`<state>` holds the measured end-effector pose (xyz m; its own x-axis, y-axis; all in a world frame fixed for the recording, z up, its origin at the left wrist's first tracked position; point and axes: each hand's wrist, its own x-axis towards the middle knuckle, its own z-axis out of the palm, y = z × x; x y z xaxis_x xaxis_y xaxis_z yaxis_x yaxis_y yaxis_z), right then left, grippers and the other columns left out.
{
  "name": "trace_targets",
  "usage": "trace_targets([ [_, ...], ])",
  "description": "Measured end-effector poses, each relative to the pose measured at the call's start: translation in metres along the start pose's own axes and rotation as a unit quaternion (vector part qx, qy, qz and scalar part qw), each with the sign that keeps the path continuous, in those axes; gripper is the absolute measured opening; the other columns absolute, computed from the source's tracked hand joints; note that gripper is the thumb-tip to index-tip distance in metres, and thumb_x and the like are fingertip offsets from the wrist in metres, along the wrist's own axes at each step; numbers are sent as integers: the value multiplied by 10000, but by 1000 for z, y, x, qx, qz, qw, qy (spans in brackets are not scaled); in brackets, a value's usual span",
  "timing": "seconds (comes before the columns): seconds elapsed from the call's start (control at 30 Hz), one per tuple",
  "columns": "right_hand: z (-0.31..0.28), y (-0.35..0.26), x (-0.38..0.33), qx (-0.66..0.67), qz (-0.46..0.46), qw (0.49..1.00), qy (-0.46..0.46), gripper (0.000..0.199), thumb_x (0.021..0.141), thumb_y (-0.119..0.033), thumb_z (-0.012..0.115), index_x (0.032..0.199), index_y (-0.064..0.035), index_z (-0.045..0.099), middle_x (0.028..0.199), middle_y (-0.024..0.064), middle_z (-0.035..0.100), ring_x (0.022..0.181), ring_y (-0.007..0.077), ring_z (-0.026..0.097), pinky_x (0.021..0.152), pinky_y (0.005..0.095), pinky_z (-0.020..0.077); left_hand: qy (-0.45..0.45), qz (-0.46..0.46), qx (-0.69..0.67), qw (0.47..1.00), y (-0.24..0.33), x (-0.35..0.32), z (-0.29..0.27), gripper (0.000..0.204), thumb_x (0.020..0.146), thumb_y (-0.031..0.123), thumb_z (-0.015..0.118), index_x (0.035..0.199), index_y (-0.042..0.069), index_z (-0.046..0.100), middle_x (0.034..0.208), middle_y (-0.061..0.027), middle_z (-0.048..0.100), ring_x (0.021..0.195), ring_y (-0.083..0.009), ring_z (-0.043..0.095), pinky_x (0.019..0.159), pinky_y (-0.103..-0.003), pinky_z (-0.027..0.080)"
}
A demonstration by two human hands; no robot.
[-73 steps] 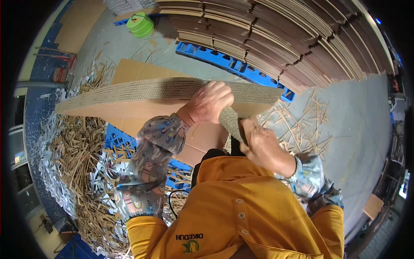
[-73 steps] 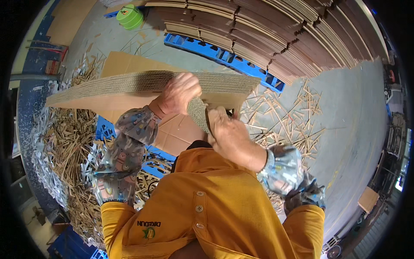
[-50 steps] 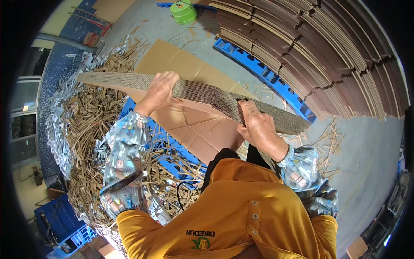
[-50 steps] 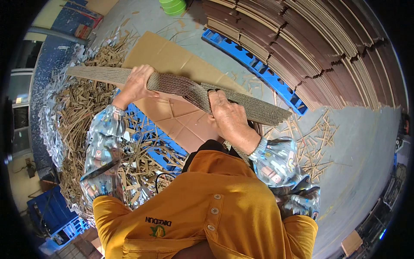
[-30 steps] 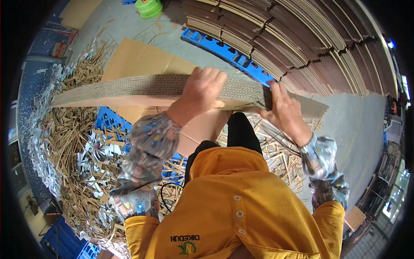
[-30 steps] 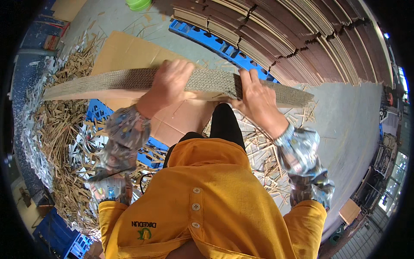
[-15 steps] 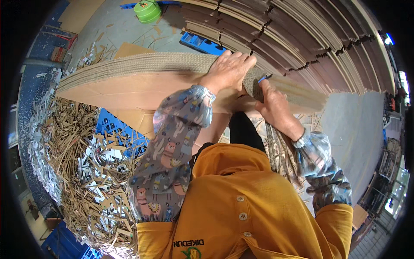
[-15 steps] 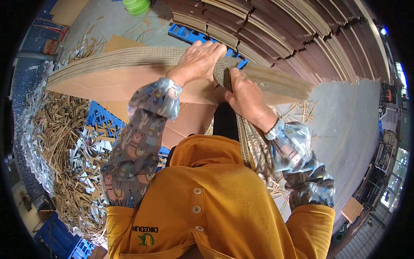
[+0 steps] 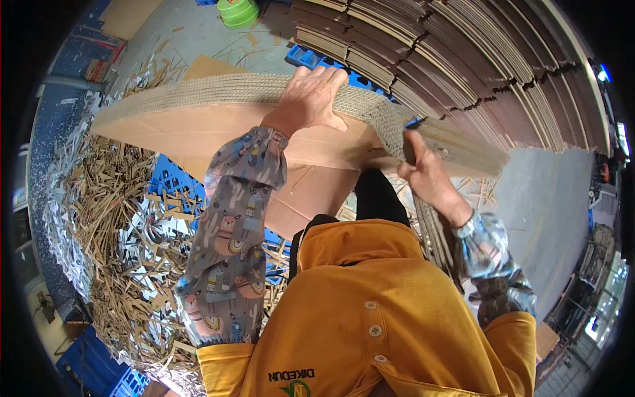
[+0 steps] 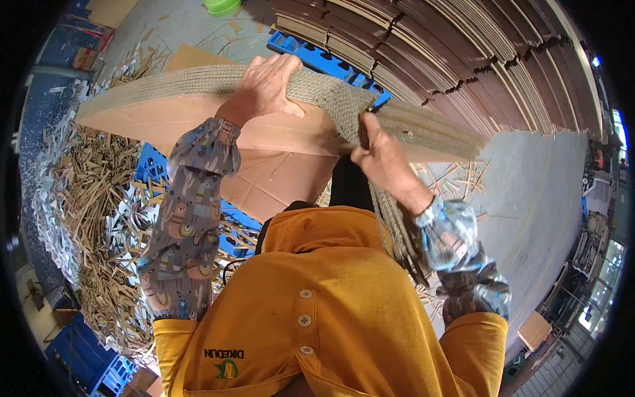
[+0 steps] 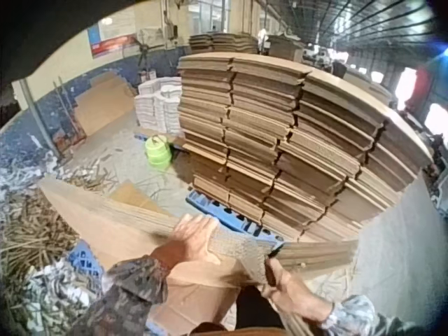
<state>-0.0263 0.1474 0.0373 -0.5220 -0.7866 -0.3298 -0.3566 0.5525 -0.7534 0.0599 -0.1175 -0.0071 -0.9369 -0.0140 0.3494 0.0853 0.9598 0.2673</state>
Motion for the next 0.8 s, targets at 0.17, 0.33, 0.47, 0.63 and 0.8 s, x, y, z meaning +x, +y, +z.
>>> trace_targets([
  [0.17, 17, -41, -31, 75, -45, 996, -30, 578, 796, -20, 589, 1329, 53, 378, 1162, 169, 568, 1127, 202, 500, 992, 299, 383, -48, -27, 1, 998, 8, 10, -7, 626, 613, 401, 787, 1072, 84, 503, 986, -79, 583, 1002, -270, 542, 848, -407, 363],
  [0.33, 15, -40, -37, 189, -29, 976, -103, 564, 799, -40, 594, 1320, 29, 390, 1180, 100, 558, 1133, 166, 482, 977, 280, 385, 0, 23, 8, 1000, -2, -6, -5, 487, 659, 174, 718, 1081, 72, 496, 992, -127, 560, 993, -314, 530, 842, -429, 373],
  [0.47, 21, -36, -43, 190, -48, 974, -117, 577, 815, -71, 597, 1340, 34, 379, 1223, 121, 562, 1147, 185, 498, 1006, 287, 365, -10, -12, 43, 999, -30, -50, -24, 709, 579, 361, 816, 1141, 64, 503, 1093, -106, 579, 1076, -286, 520, 890, -411, 363],
  [0.63, 39, -59, -61, 39, -43, 997, -53, 642, 836, -94, 589, 1378, 102, 308, 1033, 237, 560, 959, 292, 566, 834, 369, 442, -113, -72, 46, 990, -34, -47, -38, 871, 503, 444, 850, 1209, 80, 494, 1136, -92, 574, 1091, -293, 510, 897, -425, 356],
  [0.8, 43, -104, -148, 52, -324, 902, -280, 667, 803, -109, 600, 1404, 7, 335, 604, 159, 515, 542, 329, 576, 505, 435, 456, 36, 12, 108, 993, -69, -28, 1, 914, 512, 462, 852, 1248, 79, 469, 1130, -113, 570, 1099, -326, 496, 906, -448, 350],
])
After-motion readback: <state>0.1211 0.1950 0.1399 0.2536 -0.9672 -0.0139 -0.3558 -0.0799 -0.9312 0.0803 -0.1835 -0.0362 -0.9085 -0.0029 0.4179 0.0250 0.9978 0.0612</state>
